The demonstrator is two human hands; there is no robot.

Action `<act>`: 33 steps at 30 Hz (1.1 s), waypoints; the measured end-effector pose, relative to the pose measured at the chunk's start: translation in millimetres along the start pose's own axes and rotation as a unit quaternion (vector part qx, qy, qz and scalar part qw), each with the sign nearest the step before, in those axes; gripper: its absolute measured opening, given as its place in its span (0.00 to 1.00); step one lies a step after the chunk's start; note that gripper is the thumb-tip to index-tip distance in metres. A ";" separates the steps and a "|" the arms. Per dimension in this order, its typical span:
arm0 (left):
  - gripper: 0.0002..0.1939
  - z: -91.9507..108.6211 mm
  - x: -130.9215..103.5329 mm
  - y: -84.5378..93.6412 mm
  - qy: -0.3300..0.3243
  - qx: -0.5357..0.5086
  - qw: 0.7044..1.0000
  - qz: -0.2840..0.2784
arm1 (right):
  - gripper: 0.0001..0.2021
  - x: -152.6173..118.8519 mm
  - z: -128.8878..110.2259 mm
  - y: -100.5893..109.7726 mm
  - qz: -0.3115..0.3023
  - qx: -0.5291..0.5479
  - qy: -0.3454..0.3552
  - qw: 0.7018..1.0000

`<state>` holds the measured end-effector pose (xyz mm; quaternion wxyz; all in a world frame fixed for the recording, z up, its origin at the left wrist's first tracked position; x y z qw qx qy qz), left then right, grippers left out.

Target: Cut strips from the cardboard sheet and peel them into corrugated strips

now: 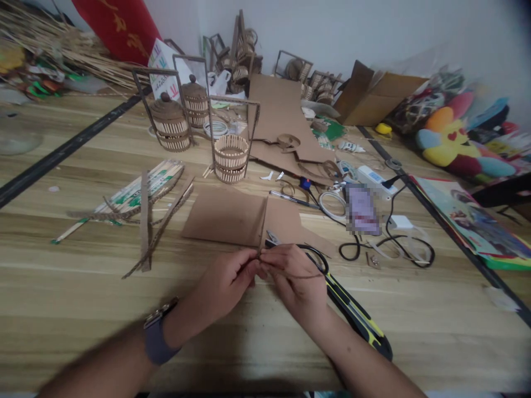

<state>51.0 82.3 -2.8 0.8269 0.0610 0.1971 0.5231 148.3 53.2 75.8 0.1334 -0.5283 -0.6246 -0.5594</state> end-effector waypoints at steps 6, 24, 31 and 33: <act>0.17 -2.0 -4.0 -7.1 0.021 -0.045 0.997 -0.059 | 0.08 -4.3 16.1 4.9 0.035 0.067 -0.073 0.994; 0.14 -5.6 2.4 -13.4 0.080 -0.180 0.973 -0.116 | 0.10 3.4 0.4 -0.2 -0.016 0.054 0.019 0.998; 0.13 -9.9 2.5 -7.8 0.081 -0.129 0.986 -0.068 | 0.09 1.9 3.3 -4.0 -0.025 0.072 -0.009 0.997; 0.13 -8.0 1.1 -6.8 0.077 -0.114 0.988 -0.064 | 0.08 -1.2 11.8 -5.5 -0.017 0.108 -0.058 0.992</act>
Point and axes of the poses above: each hand's wrist, its own x-axis towards the middle knuckle, its own y-axis out of the back of the hand, z = x × y, the point moved 10 cm from there along x, towards the middle knuckle, and after that the axes turned 15 degrees about y, right-handed, at the moved point
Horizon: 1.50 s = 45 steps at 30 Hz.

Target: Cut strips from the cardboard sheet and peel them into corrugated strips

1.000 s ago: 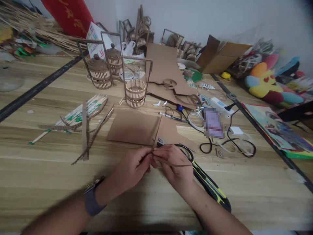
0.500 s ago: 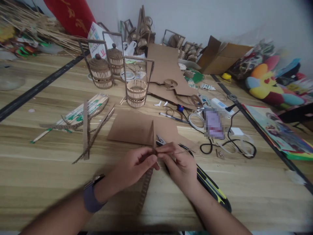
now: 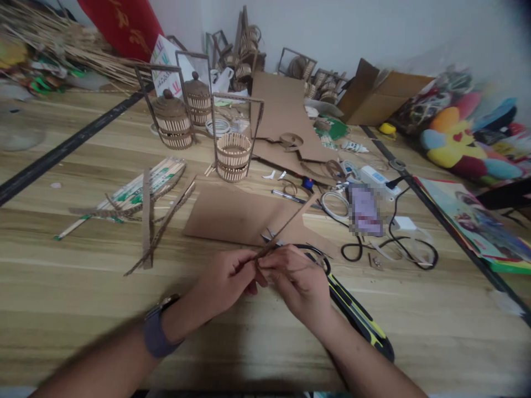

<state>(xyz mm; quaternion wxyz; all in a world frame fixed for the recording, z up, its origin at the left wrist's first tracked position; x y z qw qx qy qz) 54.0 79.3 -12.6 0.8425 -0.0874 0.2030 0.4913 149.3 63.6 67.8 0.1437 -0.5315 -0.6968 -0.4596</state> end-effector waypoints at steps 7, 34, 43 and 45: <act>0.13 -1.0 -3.6 -5.6 0.004 -0.011 0.999 -0.039 | 0.14 -26.5 49.8 -17.6 0.116 0.311 -0.234 0.914; 0.17 0.9 -1.9 -10.8 0.006 0.005 0.998 -0.061 | 0.12 -15.7 36.6 -6.7 0.052 0.172 -0.161 0.970; 0.16 0.6 -4.9 -11.8 0.003 -0.021 0.997 -0.076 | 0.16 -29.7 53.2 -24.3 0.108 0.355 -0.265 0.890; 0.17 2.4 -5.8 -12.6 -0.008 -0.015 0.997 -0.081 | 0.16 -34.1 57.2 -30.4 0.122 0.396 -0.298 0.860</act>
Point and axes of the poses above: each hand's wrist, its own x-axis towards the middle knuckle, its own y-axis out of the back of the hand, z = x × y, the point moved 10 cm from there along x, towards the middle knuckle, and after that the axes turned 15 degrees about y, right-handed, at the moved point
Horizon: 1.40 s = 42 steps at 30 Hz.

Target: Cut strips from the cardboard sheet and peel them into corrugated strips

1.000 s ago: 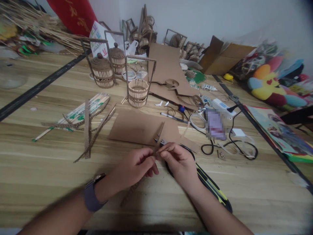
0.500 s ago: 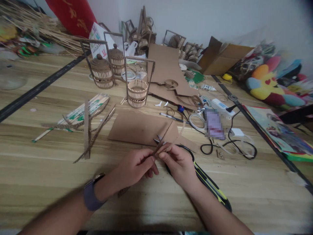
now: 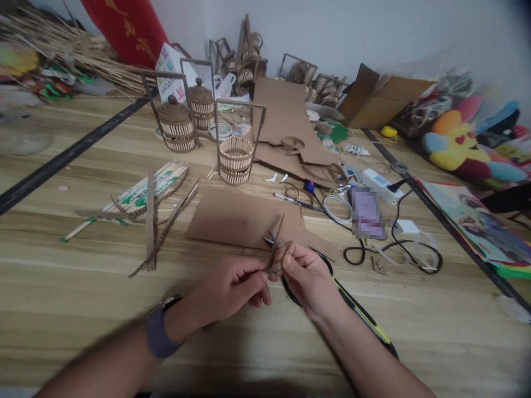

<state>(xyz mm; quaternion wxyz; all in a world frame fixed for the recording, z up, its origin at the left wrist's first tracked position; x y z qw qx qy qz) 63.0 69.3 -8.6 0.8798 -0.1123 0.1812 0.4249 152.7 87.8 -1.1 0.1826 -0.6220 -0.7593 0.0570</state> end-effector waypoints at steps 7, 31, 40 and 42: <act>0.15 2.2 2.4 13.5 -0.005 0.058 0.994 0.091 | 0.13 0.9 -31.0 4.8 -0.016 -0.245 0.138 0.959; 0.16 -4.6 4.6 13.8 -0.025 -0.011 0.995 0.098 | 0.05 -4.7 -49.1 -3.4 -0.022 -0.348 0.235 0.908; 0.17 -4.6 8.5 11.7 -0.037 -0.011 0.996 0.074 | 0.05 -6.7 -58.0 -9.8 -0.030 -0.380 0.270 0.885; 0.18 -5.5 8.7 12.0 -0.033 -0.010 0.996 0.078 | 0.03 -9.5 -66.6 -17.8 -0.044 -0.419 0.314 0.851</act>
Point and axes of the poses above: each hand's wrist, its own x-axis towards the middle knuckle, its own y-axis out of the back of the hand, z = x × y, the point moved 10 cm from there along x, towards the middle knuckle, and after that the axes turned 15 degrees about y, right-handed, at the moved point
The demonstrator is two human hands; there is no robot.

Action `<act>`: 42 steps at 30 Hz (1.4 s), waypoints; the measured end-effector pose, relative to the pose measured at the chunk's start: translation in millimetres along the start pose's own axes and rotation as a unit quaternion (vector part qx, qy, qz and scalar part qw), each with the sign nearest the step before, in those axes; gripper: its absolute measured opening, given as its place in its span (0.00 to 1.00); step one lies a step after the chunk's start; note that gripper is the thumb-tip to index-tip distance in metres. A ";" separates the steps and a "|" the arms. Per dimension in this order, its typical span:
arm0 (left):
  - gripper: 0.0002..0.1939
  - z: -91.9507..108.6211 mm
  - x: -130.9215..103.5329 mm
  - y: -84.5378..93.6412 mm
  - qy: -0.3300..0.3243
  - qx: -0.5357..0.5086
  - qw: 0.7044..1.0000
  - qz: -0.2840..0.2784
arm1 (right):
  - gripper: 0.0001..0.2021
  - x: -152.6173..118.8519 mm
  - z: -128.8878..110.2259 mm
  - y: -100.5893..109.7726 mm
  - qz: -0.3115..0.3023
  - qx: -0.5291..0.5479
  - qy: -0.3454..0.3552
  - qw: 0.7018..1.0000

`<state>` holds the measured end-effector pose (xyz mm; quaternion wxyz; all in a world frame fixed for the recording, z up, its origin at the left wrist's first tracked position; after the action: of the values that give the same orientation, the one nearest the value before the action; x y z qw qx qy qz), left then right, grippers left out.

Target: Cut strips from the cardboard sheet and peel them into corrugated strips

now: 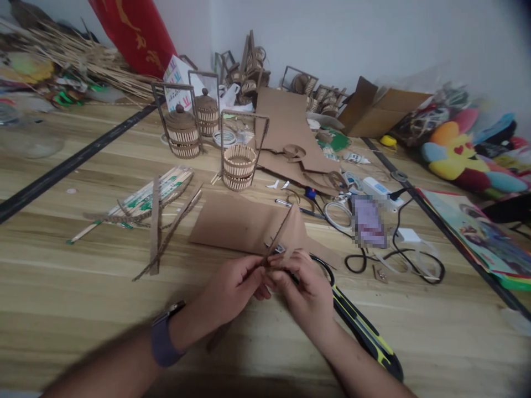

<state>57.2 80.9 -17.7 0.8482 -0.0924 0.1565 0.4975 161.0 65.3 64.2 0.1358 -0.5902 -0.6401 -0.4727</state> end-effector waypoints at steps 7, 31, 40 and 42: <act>0.18 -0.6 -1.5 -0.9 0.002 -0.001 1.000 0.010 | 0.09 1.7 -10.4 -3.1 -0.016 -0.031 0.052 0.998; 0.17 -0.9 -1.1 -2.8 0.025 -0.026 0.999 -0.009 | 0.08 -1.7 -5.7 -3.6 -0.015 -0.018 0.017 1.000; 0.14 1.6 -4.3 -5.1 0.010 -0.019 1.000 -0.017 | 0.04 -19.0 32.4 -3.7 0.057 0.150 -0.166 0.973; 0.15 1.0 -4.2 -5.3 0.017 -0.019 0.999 -0.021 | 0.05 -22.3 37.1 -6.4 0.080 0.206 -0.195 0.956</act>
<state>60.1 75.1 -15.3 0.8540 -0.1200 0.1591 0.4805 175.5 80.7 25.9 0.1639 -0.6794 -0.6884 -0.1942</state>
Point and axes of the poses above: each hand's wrist, its own x-axis towards the middle knuckle, its own y-axis out of the back of the hand, z = x × y, the point moved 10 cm from there along x, towards the middle knuckle, and after that the axes turned 15 degrees about y, right-handed, at the moved point
